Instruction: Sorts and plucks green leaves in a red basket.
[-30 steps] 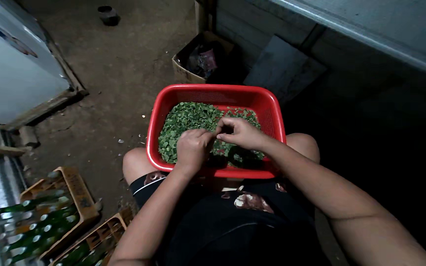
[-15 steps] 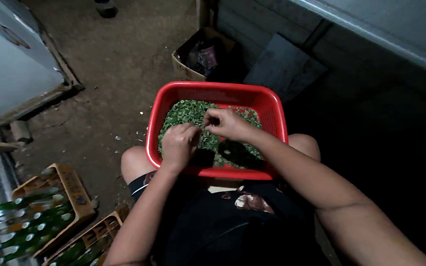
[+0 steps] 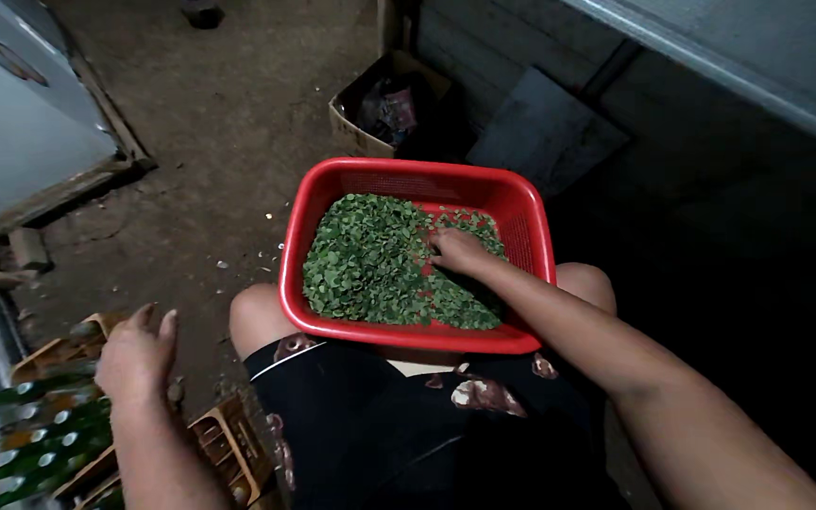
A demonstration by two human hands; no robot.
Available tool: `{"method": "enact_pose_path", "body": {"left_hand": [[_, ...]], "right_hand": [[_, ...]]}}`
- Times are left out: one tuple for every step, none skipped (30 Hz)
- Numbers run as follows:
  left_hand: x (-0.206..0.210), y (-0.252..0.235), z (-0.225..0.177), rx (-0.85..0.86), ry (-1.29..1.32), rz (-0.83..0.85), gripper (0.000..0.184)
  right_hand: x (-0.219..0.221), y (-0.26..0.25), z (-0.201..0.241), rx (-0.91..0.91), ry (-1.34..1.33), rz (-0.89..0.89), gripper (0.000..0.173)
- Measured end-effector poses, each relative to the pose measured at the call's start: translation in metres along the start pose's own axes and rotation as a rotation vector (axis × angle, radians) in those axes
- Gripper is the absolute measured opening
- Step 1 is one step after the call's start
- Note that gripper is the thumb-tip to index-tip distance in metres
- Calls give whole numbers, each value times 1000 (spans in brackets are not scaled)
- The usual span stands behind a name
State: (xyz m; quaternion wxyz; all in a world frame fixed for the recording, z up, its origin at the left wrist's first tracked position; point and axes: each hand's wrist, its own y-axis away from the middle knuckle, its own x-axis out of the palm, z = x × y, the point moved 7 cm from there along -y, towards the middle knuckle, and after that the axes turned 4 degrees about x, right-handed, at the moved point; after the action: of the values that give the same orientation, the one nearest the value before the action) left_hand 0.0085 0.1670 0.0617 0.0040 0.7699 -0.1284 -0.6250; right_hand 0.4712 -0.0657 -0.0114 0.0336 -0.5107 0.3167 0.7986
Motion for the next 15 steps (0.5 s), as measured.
{"method": "enact_pose_path", "body": {"left_hand": [[4,2,6,-15,3,36,52],[6,4,6,-12,17,51,51],[8,6,3,10,44,55,50],[10,8,-3,49,75,55,49],[11,9,-11,102,109,48,47],[10,12,-24,163,146,26,45],[9,15,-40,234,185,-7,42],[9,20,-59,320,229,-41,39],[11,26,-80,418,291,-70,35],[14,34,-103,525,372,-87,33],[18,44,-127,635,455,-92,31],[22,54,-151,733,522,-85,29],[26,64,-174,806,570,-64,27],[29,76,-196,865,640,-14,24],[35,84,-215,925,709,39,24]], "right_hand": [[0,0,1,17,-3,3,29],[0,0,1,30,-5,3,29],[0,-2,0,36,-6,-4,27],[1,-3,-1,40,-7,-8,25],[1,-3,-1,45,-11,-9,24],[1,-3,-1,53,-11,-6,24],[1,-4,-2,58,-6,-7,24],[1,-4,-2,61,-1,-10,23],[1,-4,-3,57,-2,-14,24],[0,-5,-4,51,-11,-17,25],[-2,-5,-6,42,-37,-17,25],[-5,-3,-7,25,-82,-14,26],[-11,1,-6,-6,-151,-19,25],[-17,8,-3,-49,-245,-23,22],[-24,19,3,-87,-341,-15,18]]}}
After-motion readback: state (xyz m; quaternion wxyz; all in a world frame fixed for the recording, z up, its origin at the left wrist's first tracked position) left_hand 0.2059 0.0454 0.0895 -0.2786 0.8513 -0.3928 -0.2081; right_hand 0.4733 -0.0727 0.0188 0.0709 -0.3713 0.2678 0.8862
